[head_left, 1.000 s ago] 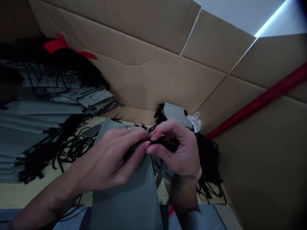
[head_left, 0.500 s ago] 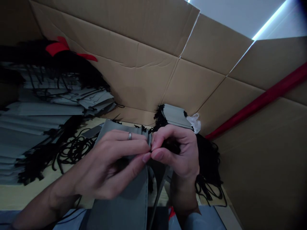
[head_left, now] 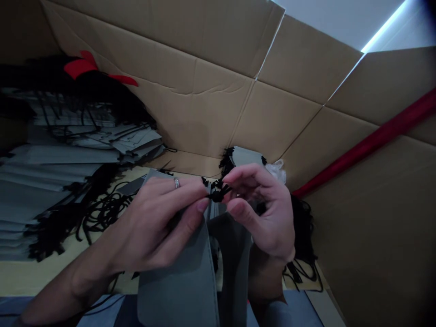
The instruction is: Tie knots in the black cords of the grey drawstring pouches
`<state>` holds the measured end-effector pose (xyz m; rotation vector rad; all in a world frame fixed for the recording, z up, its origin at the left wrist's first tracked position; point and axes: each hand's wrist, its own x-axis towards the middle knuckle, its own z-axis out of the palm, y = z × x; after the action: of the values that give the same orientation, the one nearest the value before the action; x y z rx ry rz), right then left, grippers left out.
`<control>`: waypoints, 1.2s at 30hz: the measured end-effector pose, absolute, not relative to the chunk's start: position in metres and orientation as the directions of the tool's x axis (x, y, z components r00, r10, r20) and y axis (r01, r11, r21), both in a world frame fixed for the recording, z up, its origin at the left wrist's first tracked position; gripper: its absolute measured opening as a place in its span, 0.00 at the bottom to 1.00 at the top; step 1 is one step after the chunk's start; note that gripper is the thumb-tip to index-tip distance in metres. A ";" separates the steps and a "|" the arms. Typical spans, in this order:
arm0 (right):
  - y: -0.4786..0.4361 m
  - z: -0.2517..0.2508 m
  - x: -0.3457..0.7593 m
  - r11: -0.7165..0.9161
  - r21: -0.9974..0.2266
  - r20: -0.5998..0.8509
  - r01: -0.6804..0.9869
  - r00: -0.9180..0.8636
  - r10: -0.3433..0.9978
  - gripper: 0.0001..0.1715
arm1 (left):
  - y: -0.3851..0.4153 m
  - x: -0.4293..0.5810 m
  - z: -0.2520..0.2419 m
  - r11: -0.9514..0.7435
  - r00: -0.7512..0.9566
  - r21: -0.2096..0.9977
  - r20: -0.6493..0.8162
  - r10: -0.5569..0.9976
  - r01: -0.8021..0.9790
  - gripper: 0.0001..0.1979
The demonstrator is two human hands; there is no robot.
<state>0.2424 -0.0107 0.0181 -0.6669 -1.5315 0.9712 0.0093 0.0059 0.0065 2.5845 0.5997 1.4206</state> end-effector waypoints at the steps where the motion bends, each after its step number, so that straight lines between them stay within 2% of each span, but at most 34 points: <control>1: -0.012 0.020 0.242 0.499 -0.863 0.505 -0.078 -0.172 0.846 0.22 | 0.006 0.009 0.006 -0.912 0.486 0.291 0.776 0.401 0.287 0.12; 6: -0.012 0.018 0.235 0.524 -0.851 0.521 0.000 -0.110 0.846 0.18 | 0.006 0.008 0.000 -0.927 0.521 0.190 0.782 0.342 0.323 0.10; 9: -0.011 0.013 0.233 0.543 -0.839 0.537 0.025 -0.113 0.836 0.17 | 0.007 0.011 -0.005 -0.907 0.524 0.098 0.789 0.321 0.409 0.07; 14: -0.011 0.008 0.234 0.560 -0.827 0.550 0.045 -0.139 0.823 0.12 | 0.014 0.018 -0.007 -0.875 0.566 -0.102 0.796 0.213 0.473 0.12; 17: -0.011 0.007 0.233 0.574 -0.817 0.563 0.046 -0.144 0.814 0.11 | 0.016 0.020 -0.007 -0.859 0.564 -0.147 0.805 0.184 0.490 0.12; 21: -0.011 0.006 0.228 0.567 -0.823 0.561 0.021 -0.129 0.818 0.11 | 0.014 0.019 -0.009 -0.869 0.556 -0.103 0.803 0.215 0.484 0.14; 27: -0.015 0.005 0.223 0.530 -0.848 0.528 -0.005 -0.103 0.843 0.11 | 0.013 0.018 -0.010 -0.912 0.507 0.031 0.823 0.256 0.410 0.10; 33: -0.018 0.001 0.217 0.496 -0.867 0.499 -0.049 -0.103 0.861 0.12 | 0.013 0.016 -0.006 -0.939 0.489 0.155 0.821 0.295 0.307 0.11; 36: -0.019 0.001 0.216 0.523 -0.851 0.524 -0.043 -0.051 0.850 0.12 | 0.014 0.013 -0.004 -0.940 0.491 0.228 0.807 0.328 0.254 0.08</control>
<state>0.2157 -0.0185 0.0012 -0.7454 -1.4447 0.8473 0.0125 0.0142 -0.0045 2.6437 0.5172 1.4581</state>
